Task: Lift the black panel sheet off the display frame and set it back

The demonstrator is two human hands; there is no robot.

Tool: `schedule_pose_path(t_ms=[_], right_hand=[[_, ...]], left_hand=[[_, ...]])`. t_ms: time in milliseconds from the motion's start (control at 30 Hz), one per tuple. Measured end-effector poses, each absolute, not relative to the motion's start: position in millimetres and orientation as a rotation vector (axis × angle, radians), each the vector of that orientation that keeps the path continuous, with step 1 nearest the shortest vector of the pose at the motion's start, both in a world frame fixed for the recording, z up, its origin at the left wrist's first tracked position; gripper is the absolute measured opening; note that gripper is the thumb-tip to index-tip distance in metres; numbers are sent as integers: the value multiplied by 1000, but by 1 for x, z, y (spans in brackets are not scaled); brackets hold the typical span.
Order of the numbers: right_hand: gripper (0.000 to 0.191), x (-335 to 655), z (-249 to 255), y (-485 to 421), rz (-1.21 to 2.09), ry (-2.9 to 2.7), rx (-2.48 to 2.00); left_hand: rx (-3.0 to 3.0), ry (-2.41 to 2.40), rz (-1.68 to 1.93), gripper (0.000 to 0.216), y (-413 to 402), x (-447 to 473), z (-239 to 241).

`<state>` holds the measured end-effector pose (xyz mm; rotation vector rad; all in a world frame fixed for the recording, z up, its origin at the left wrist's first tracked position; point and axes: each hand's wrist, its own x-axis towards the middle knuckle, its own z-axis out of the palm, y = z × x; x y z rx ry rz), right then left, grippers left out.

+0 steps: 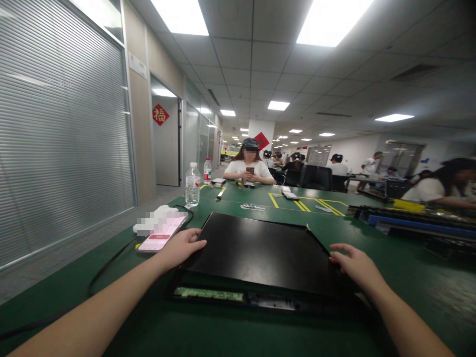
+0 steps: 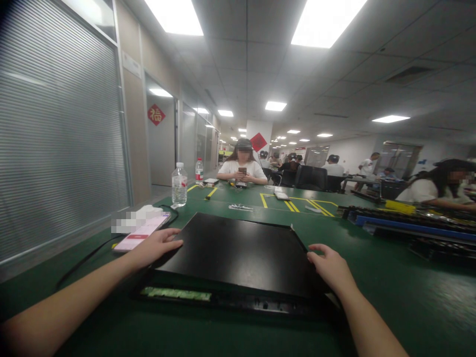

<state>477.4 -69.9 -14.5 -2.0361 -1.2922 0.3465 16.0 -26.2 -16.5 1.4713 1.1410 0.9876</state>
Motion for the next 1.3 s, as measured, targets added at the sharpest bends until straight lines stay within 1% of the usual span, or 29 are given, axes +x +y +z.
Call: schedule_pose_path(t_ms=[333, 567, 933, 1133, 1300], right_hand=[[36, 479, -13, -70, 341, -1322, -2110], [36, 478, -12, -71, 352, -1320, -2090], [38, 480, -15, -69, 348, -1310, -2080], [38, 476, -12, -71, 338, -1304, -2095], [37, 475, -11, -72, 302, -1327, -2096]], left_hand=[[1574, 1205, 969, 62, -19, 11, -23], [1584, 1216, 952, 55, -22, 12, -19], [1371, 1173, 966, 76, -23, 15, -20], [1375, 1199, 1004, 68, -27, 18, -14], [1380, 1221, 994, 72, -28, 19, -12]])
